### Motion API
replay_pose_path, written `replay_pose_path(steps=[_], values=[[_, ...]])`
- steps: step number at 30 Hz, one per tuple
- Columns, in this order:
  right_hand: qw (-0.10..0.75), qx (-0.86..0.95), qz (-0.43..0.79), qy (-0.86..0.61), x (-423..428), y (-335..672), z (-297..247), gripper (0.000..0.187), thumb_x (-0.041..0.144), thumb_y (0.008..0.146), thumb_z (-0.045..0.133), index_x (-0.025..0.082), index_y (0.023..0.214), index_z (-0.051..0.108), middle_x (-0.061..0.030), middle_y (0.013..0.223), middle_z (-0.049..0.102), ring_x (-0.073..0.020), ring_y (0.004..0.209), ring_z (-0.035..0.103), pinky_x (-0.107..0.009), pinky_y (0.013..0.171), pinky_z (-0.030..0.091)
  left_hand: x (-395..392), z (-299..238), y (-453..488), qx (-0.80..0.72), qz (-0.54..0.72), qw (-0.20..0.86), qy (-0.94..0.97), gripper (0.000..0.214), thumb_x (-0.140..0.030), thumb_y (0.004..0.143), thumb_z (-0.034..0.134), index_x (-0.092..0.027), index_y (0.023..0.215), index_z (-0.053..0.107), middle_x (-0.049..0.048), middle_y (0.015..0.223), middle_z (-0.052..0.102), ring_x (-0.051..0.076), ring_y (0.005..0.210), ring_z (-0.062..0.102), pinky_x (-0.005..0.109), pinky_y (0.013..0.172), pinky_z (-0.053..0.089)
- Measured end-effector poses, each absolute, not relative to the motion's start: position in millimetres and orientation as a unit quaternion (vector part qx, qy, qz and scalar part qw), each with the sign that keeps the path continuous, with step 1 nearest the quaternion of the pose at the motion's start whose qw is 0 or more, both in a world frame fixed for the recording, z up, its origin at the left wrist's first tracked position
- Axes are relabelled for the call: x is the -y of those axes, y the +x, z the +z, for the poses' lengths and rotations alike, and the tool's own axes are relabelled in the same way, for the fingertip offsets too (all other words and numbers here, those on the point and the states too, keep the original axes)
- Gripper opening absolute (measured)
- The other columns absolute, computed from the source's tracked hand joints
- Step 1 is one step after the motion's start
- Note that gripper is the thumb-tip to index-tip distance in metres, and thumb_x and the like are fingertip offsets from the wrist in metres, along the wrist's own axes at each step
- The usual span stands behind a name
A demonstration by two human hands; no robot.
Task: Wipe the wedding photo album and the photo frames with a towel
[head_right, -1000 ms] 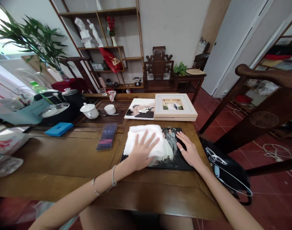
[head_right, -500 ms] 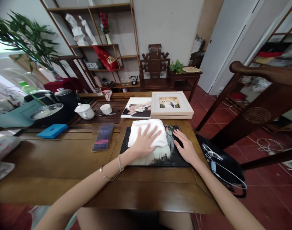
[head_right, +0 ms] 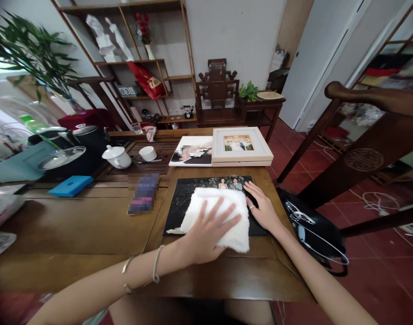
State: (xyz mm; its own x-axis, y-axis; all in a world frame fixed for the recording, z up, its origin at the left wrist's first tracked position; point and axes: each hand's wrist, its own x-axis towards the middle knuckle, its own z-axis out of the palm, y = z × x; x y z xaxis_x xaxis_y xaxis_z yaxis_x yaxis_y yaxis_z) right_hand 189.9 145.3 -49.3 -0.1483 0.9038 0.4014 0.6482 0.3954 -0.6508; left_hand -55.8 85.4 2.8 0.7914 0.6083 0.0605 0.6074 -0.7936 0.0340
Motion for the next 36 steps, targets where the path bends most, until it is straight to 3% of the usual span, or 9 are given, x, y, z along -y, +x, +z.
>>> replay_pose_path(steps=[9,13,22,32,36], values=[[0.398,0.746,0.154,-0.512,-147,191,-52,0.042,0.037,0.095,0.048,0.022,0.131,0.061,-0.0125,0.141,0.058,-0.0298,0.138,0.047,-0.056,0.114,0.038,-188,13,-31,-0.343,0.009,-0.012,0.939,0.069,-0.044,0.095,0.047,-0.028,0.157,0.02,0.0047,0.165,0.014,0.041,0.149,0.007,0.071,0.109,0.021],[0.4,0.742,0.159,-0.514,-147,190,-52,0.041,0.038,0.095,0.048,0.023,0.13,0.062,-0.0117,0.14,0.059,-0.0295,0.137,0.047,-0.056,0.114,0.038,-172,10,-32,-0.351,0.005,-0.032,0.936,0.071,-0.044,0.094,0.05,-0.026,0.157,0.021,0.007,0.165,0.014,0.043,0.149,0.008,0.072,0.108,0.023],[0.399,0.738,0.176,-0.515,-145,191,-48,0.042,0.037,0.094,0.049,0.024,0.131,0.061,-0.0107,0.143,0.057,-0.0278,0.14,0.045,-0.055,0.117,0.033,-58,11,-29,-0.37,0.005,-0.091,0.924,0.079,-0.056,0.091,0.049,-0.02,0.157,0.024,0.0133,0.164,0.014,0.049,0.146,0.014,0.072,0.104,0.032],[0.404,0.744,0.167,-0.505,-147,192,-52,0.042,0.035,0.093,0.049,0.022,0.131,0.061,-0.0123,0.14,0.059,-0.0297,0.138,0.046,-0.055,0.114,0.038,-160,12,-24,-0.382,-0.007,-0.05,0.923,0.075,-0.045,0.092,0.054,-0.026,0.157,0.021,0.0076,0.164,0.013,0.044,0.148,0.011,0.073,0.106,0.028],[0.401,0.739,0.169,-0.514,-146,190,-49,0.041,0.038,0.094,0.049,0.023,0.129,0.063,-0.0115,0.14,0.059,-0.0291,0.138,0.046,-0.055,0.116,0.036,-134,13,-20,-0.406,-0.006,-0.078,0.91,0.076,-0.045,0.091,0.055,-0.018,0.156,0.026,0.0136,0.163,0.018,0.048,0.145,0.017,0.071,0.106,0.03]])
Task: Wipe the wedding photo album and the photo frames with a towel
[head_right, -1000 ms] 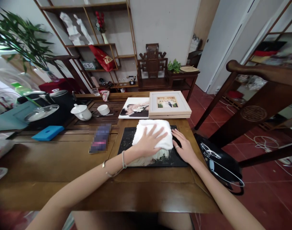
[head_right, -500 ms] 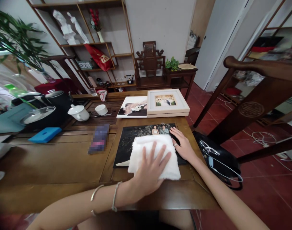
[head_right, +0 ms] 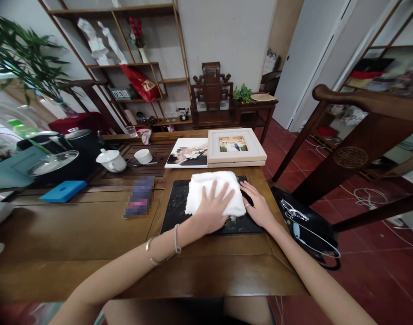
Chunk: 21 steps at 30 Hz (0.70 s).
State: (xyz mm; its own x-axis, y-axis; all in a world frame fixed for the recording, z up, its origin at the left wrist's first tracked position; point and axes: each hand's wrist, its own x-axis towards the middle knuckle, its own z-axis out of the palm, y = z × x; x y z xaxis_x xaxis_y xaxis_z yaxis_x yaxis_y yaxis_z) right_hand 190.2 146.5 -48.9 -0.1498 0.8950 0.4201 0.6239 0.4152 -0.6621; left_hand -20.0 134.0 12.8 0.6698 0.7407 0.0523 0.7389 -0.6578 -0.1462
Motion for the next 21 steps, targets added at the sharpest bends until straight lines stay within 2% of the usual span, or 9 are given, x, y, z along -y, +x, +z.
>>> replay_pose_path(steps=[3,8,12,17,21], values=[[0.394,0.731,0.174,-0.53,-145,188,-46,0.041,0.041,0.094,0.049,0.023,0.129,0.063,-0.0116,0.141,0.058,-0.0284,0.139,0.046,-0.055,0.117,0.034,-83,14,-16,0.396,-0.005,0.127,-0.909,0.074,-0.047,0.091,0.052,-0.01,0.152,0.034,0.0178,0.161,0.022,0.048,0.146,0.016,0.067,0.109,0.03],[0.386,0.729,0.181,-0.536,-143,187,-43,0.044,0.043,0.094,0.051,0.021,0.13,0.062,-0.0125,0.143,0.056,-0.0276,0.139,0.045,-0.054,0.118,0.033,-32,13,-8,0.379,-0.012,0.143,-0.914,0.073,-0.05,0.09,0.049,-0.007,0.149,0.041,0.0179,0.16,0.026,0.047,0.145,0.019,0.067,0.106,0.035],[0.39,0.729,0.179,-0.534,-144,188,-45,0.043,0.041,0.094,0.049,0.022,0.131,0.062,-0.012,0.143,0.057,-0.028,0.14,0.044,-0.055,0.118,0.032,-64,15,-12,0.374,-0.004,0.115,-0.92,0.07,-0.044,0.091,0.048,-0.009,0.151,0.036,0.0169,0.161,0.023,0.045,0.147,0.017,0.066,0.108,0.034],[0.402,0.729,0.173,-0.526,-146,188,-49,0.04,0.04,0.093,0.052,0.026,0.129,0.063,-0.0094,0.141,0.059,-0.0288,0.138,0.046,-0.057,0.117,0.033,-146,28,-26,0.413,0.05,0.011,-0.91,0.075,-0.02,0.085,0.055,-0.023,0.155,0.028,0.0087,0.164,0.013,0.041,0.149,0.01,0.066,0.111,0.027],[0.405,0.729,0.171,-0.525,-146,187,-48,0.039,0.04,0.093,0.053,0.026,0.127,0.064,-0.0092,0.14,0.06,-0.0291,0.138,0.046,-0.057,0.117,0.033,-176,32,-37,0.372,0.042,-0.003,-0.927,0.078,-0.008,0.084,0.051,-0.03,0.155,0.026,0.0062,0.165,0.014,0.038,0.15,0.01,0.063,0.113,0.024]])
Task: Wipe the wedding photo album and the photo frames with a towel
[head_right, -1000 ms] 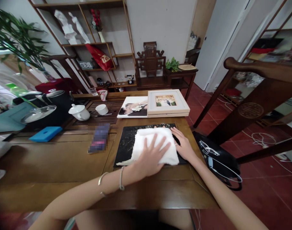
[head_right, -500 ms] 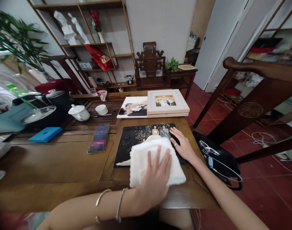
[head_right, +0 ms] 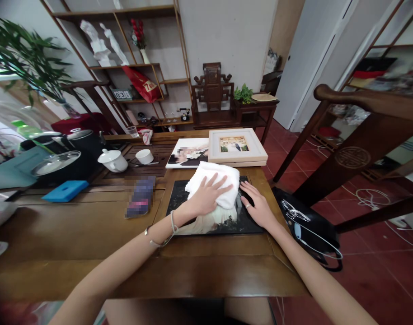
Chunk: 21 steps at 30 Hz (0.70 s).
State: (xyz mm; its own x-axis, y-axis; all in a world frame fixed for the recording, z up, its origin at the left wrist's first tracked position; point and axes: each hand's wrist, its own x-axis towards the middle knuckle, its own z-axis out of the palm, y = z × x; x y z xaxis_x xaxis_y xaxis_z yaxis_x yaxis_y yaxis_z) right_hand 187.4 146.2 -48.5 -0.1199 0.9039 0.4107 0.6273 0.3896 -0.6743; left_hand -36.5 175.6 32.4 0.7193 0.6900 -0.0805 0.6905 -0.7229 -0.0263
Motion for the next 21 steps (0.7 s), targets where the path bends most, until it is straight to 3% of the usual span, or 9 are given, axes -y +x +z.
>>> replay_pose_path(steps=[5,11,17,21], values=[[0.4,0.725,0.177,-0.533,-145,186,-45,0.039,0.039,0.094,0.051,0.024,0.127,0.064,-0.0106,0.14,0.059,-0.0297,0.138,0.047,-0.056,0.116,0.034,-145,22,-53,-0.34,-0.028,0.024,0.94,0.086,-0.005,0.076,0.053,-0.031,0.154,0.027,0.0044,0.165,0.014,0.037,0.15,0.008,0.065,0.114,0.02],[0.404,0.723,0.174,-0.533,-144,185,-47,0.038,0.038,0.093,0.052,0.024,0.126,0.065,-0.0112,0.14,0.059,-0.0295,0.138,0.047,-0.056,0.116,0.034,-140,18,-64,-0.328,0.001,0.055,0.943,0.089,-0.006,0.071,0.051,-0.032,0.153,0.03,-0.0001,0.164,0.017,0.032,0.151,0.01,0.059,0.117,0.017],[0.413,0.725,0.164,-0.526,-146,186,-51,0.038,0.037,0.092,0.053,0.023,0.125,0.065,-0.0121,0.139,0.059,-0.0296,0.135,0.05,-0.054,0.115,0.037,-206,36,-29,-0.383,-0.006,0.151,0.911,0.066,-0.02,0.086,0.04,-0.027,0.151,0.035,0.0009,0.157,0.037,0.023,0.145,0.029,0.048,0.114,0.029],[0.417,0.723,0.157,-0.527,-146,186,-51,0.036,0.036,0.092,0.052,0.026,0.124,0.066,-0.0095,0.139,0.06,-0.0286,0.133,0.052,-0.053,0.114,0.039,-226,44,-12,-0.39,-0.019,0.146,0.909,0.06,-0.024,0.092,0.033,-0.027,0.151,0.035,0.0014,0.157,0.038,0.024,0.144,0.032,0.05,0.113,0.03]])
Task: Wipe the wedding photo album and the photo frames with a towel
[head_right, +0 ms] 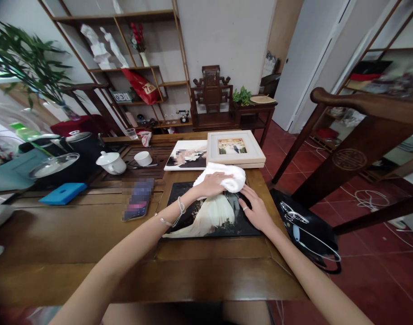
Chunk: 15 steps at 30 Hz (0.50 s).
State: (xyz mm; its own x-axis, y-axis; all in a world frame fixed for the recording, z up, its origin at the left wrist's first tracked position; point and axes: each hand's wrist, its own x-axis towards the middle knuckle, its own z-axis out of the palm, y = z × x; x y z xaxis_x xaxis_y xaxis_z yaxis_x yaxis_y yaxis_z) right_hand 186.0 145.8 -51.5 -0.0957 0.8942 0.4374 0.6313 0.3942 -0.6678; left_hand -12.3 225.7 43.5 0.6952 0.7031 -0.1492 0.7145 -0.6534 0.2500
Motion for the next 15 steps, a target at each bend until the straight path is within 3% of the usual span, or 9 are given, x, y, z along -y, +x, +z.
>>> replay_pose_path(steps=[6,15], values=[[0.407,0.729,0.162,-0.526,-146,186,-50,0.038,0.038,0.093,0.051,0.023,0.125,0.065,-0.0113,0.139,0.06,-0.0298,0.135,0.049,-0.055,0.114,0.037,-197,36,-18,-0.382,-0.027,0.087,0.92,0.07,-0.016,0.085,0.045,-0.023,0.153,0.03,0.0023,0.163,0.022,0.03,0.15,0.016,0.054,0.114,0.027],[0.407,0.724,0.177,-0.528,-145,186,-47,0.042,0.046,0.094,0.05,0.025,0.128,0.064,-0.0104,0.142,0.058,-0.0284,0.138,0.046,-0.056,0.117,0.033,-51,12,-39,-0.396,-0.015,-0.089,0.914,0.068,-0.025,0.09,0.045,-0.014,0.155,0.029,0.013,0.162,0.019,0.044,0.146,0.021,0.064,0.109,0.033]])
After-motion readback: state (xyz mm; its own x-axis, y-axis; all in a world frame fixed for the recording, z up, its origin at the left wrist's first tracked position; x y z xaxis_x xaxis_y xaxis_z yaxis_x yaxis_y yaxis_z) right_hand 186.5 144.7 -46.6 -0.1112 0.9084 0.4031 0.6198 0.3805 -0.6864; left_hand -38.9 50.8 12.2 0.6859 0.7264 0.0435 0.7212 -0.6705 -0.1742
